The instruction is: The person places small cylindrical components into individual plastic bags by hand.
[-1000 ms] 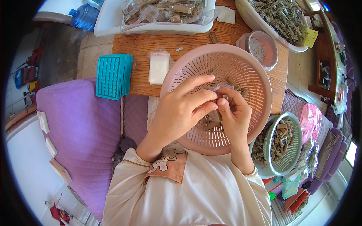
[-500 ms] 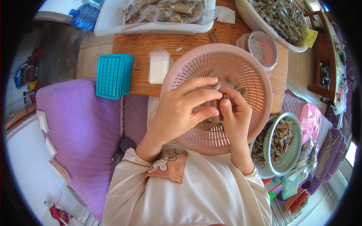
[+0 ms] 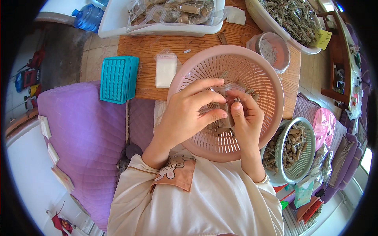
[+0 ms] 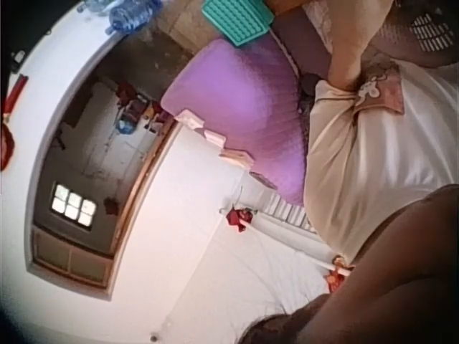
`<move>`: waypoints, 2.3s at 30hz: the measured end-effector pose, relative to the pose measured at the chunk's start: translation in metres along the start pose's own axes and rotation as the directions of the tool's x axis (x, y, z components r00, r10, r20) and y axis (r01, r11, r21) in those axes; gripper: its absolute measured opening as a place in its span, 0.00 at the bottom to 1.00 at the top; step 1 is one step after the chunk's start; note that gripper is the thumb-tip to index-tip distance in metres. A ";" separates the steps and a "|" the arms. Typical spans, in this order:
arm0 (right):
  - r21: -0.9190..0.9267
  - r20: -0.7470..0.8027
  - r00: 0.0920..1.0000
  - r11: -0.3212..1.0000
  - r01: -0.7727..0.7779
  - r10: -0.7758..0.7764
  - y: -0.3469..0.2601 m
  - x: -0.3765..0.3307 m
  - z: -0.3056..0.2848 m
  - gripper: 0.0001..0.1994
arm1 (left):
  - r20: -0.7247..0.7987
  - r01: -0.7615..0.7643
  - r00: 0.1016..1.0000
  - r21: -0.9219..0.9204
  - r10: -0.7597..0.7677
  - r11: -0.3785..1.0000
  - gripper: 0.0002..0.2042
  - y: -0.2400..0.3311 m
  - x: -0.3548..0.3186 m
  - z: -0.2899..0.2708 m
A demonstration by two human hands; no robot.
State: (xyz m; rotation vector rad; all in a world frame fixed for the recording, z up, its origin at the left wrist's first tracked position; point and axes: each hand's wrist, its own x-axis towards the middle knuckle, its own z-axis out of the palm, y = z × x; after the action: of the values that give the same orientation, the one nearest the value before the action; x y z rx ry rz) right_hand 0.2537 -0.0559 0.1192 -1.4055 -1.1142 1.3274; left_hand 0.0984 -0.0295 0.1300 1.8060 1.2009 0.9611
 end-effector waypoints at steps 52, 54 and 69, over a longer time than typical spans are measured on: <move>0.581 0.072 0.990 0.801 -0.141 0.122 -0.002 -0.004 -0.002 0.13 | -0.149 -0.058 0.989 -0.411 -0.005 0.910 0.09 -0.023 -0.001 0.021; 0.608 0.078 0.986 0.777 -0.164 0.147 -0.002 -0.003 -0.002 0.13 | -0.067 0.096 0.984 -0.597 -0.168 0.797 0.09 -0.011 -0.004 0.017; 0.643 0.091 0.977 0.738 -0.204 0.192 0.000 -0.003 0.002 0.14 | -0.173 -0.055 0.985 -0.357 -0.009 0.932 0.14 -0.006 -0.012 0.025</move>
State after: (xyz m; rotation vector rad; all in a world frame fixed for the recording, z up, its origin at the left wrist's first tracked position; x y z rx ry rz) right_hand 0.2513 -0.0586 0.1194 -0.9915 -0.4196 1.6729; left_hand 0.1151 -0.0438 0.1115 1.4704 1.0241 1.2819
